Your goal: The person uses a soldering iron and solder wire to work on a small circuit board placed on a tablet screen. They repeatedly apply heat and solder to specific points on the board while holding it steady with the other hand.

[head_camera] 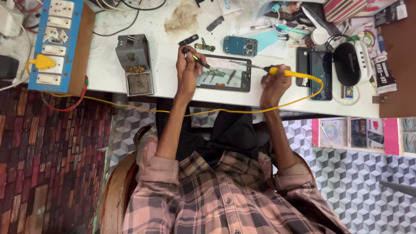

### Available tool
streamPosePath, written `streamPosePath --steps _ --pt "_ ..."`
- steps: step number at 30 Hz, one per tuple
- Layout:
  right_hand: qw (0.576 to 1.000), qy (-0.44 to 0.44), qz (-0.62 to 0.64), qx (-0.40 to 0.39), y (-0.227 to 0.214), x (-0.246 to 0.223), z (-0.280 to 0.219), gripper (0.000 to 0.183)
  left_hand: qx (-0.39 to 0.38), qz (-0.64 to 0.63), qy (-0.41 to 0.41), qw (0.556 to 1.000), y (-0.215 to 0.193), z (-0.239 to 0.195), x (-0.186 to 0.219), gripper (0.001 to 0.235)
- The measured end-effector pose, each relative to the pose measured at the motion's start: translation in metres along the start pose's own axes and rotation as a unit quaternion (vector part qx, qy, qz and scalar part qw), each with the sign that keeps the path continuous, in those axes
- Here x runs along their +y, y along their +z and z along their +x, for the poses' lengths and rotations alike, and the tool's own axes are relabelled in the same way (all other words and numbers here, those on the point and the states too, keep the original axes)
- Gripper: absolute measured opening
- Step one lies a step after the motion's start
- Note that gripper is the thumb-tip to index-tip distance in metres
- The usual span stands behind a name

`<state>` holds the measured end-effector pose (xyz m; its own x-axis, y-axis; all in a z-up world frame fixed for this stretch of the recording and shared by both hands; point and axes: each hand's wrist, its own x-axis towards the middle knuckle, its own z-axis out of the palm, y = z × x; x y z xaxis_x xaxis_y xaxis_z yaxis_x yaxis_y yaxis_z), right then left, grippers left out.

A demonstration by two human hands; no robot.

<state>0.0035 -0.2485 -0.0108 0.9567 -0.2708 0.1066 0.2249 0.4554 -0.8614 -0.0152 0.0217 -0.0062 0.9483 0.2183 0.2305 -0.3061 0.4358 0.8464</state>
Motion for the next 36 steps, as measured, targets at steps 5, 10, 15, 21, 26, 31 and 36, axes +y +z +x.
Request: streamPosePath --steps 5,10,15,21,26,31,36 --pt "0.999 -0.01 0.039 -0.032 -0.011 0.002 0.003 0.024 0.006 0.018 0.0 1.0 -0.002 0.004 -0.006 0.027" --pt "0.999 -0.011 -0.014 -0.049 -0.009 0.003 -0.002 0.023 0.011 0.038 0.018 0.999 -0.001 0.003 -0.006 0.028" --pt "0.998 -0.005 -0.061 -0.035 -0.005 0.003 -0.004 0.022 0.008 0.053 0.03 0.998 0.003 0.0 -0.006 0.03" --pt "0.995 -0.007 -0.086 -0.054 0.001 0.0 -0.005 0.025 -0.006 0.089 0.064 0.994 0.007 -0.004 -0.002 0.035" --pt "0.994 -0.025 -0.098 -0.043 0.001 0.001 -0.006 0.023 0.005 0.096 0.055 0.994 0.01 -0.007 0.0 0.038" --pt "0.996 -0.02 -0.087 -0.009 -0.004 0.006 -0.003 0.022 0.015 0.1 0.048 0.994 0.011 -0.007 0.0 0.039" --pt "0.995 -0.009 -0.095 -0.028 -0.007 0.007 -0.002 0.024 0.007 0.116 0.055 0.992 0.012 -0.007 0.002 0.037"
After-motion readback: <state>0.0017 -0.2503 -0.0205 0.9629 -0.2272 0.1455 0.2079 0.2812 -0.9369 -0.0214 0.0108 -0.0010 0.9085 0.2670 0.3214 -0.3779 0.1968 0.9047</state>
